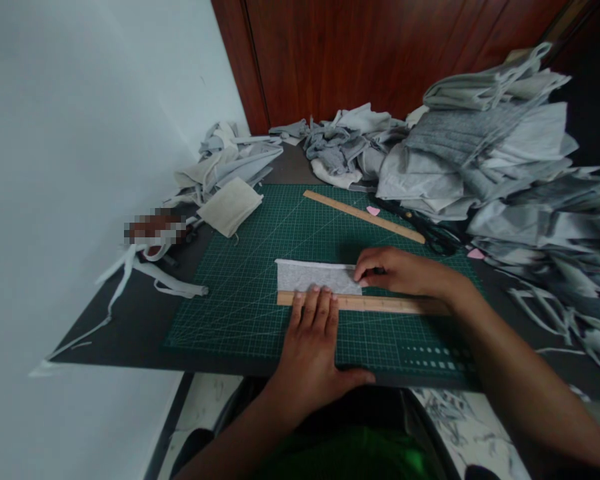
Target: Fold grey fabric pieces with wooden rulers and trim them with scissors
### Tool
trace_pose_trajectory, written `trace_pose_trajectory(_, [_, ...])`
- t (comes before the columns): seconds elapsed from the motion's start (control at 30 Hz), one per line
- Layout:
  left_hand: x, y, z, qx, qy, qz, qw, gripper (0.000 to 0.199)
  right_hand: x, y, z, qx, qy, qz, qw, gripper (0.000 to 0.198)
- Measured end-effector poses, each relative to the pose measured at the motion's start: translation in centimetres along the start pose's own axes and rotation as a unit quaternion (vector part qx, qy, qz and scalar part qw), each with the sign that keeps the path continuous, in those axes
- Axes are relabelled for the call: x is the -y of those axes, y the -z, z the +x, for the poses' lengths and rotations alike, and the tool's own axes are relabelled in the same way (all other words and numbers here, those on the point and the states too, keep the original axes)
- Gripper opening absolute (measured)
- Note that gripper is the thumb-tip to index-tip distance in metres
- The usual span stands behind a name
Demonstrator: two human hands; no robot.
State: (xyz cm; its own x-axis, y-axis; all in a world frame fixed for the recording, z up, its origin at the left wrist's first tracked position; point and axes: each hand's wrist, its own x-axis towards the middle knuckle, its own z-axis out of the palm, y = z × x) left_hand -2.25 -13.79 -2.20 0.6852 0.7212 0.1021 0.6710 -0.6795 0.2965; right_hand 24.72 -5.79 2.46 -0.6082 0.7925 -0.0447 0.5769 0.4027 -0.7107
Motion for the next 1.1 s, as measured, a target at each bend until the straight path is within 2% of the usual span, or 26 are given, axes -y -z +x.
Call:
trace_pose_trajectory(0.2, [0.1, 0.1, 0.0, 0.011, -0.001, 0.001, 1.0, 0.13, 0.1, 0.4, -0.2, 0.058, -0.04, 0.006, 0.998, 0.019])
trace_pose_trajectory(0.47, [-0.4, 0.9, -0.3, 0.027, 0.0, -0.018, 0.999, 0.127, -0.8, -0.3, -0.6, 0.06, -0.054, 0.019, 0.997, 0.023])
trace_pose_trajectory(1.1, [-0.8, 1.6, -0.5, 0.024, -0.002, -0.025, 0.999, 0.128, 0.1, -0.5, -0.6, 0.057, -0.057, 0.03, 0.996, 0.02])
